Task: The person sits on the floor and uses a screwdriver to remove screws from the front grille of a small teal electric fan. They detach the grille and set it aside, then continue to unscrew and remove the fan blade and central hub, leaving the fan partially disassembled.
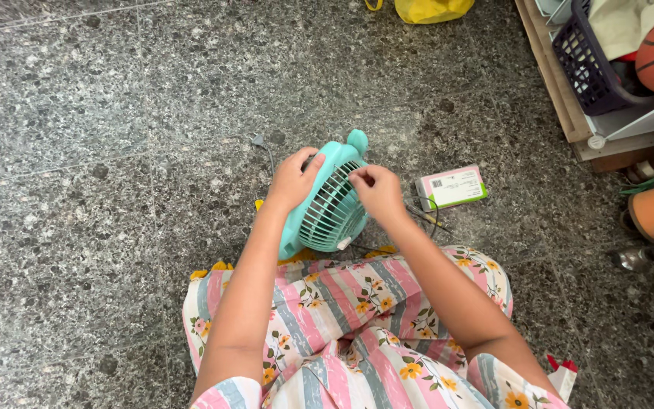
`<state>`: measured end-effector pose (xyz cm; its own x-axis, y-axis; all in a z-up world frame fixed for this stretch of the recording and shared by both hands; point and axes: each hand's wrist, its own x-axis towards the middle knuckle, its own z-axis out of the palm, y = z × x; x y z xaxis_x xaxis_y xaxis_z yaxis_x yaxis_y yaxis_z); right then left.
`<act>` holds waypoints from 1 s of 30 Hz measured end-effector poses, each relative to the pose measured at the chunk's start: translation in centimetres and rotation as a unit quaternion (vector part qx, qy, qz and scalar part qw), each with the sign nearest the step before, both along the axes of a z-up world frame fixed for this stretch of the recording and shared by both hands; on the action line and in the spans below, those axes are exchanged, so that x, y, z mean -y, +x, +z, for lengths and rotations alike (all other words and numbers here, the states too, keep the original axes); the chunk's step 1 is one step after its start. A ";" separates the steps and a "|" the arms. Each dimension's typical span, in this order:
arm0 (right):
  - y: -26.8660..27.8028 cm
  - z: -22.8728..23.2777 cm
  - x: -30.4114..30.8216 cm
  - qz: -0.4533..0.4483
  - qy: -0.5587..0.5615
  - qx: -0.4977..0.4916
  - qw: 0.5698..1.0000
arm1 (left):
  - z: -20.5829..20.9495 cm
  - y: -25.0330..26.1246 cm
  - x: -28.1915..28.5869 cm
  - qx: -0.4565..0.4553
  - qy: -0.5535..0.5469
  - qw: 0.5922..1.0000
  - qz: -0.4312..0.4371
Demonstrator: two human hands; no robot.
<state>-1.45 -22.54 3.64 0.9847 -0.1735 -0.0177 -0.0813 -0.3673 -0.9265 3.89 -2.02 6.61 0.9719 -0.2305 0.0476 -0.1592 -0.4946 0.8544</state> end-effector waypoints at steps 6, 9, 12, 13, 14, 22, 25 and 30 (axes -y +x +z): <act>2.3 0.5 1.2 0.065 -0.087 -0.078 0.991 | 2.6 -1.8 0.9 0.117 0.216 0.968 0.051; 2.0 1.2 0.6 0.076 -0.160 0.024 0.984 | 2.1 -2.9 2.2 0.315 0.232 0.920 0.000; 1.2 1.4 -0.2 0.096 -0.207 0.180 0.957 | 0.4 -3.0 2.9 0.384 0.260 0.882 -0.083; 1.0 1.4 -0.5 0.103 -0.202 0.194 0.955 | 0.0 -2.5 2.4 0.356 0.250 0.894 -0.107; 0.9 1.5 -0.6 0.107 -0.197 0.209 0.952 | -0.5 -1.9 2.1 0.329 0.238 0.904 -0.134; 0.8 4.3 -0.9 0.118 -0.101 0.101 0.983 | -1.9 -0.7 -1.0 0.262 0.144 0.939 -0.169; 0.7 5.1 0.9 0.118 -0.088 -0.131 0.980 | -1.7 -0.4 -1.5 0.264 0.138 0.940 -0.166; 0.3 3.9 0.7 0.049 0.162 -0.154 0.973 | -0.9 -1.4 -1.7 0.330 0.086 0.939 -0.044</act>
<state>-1.12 -23.29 7.52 0.9358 -0.0147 -0.3523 -0.3523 -0.0792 -0.9325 2.48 -0.32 5.68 0.7204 -0.3675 0.5881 -0.6728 -0.5763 0.4640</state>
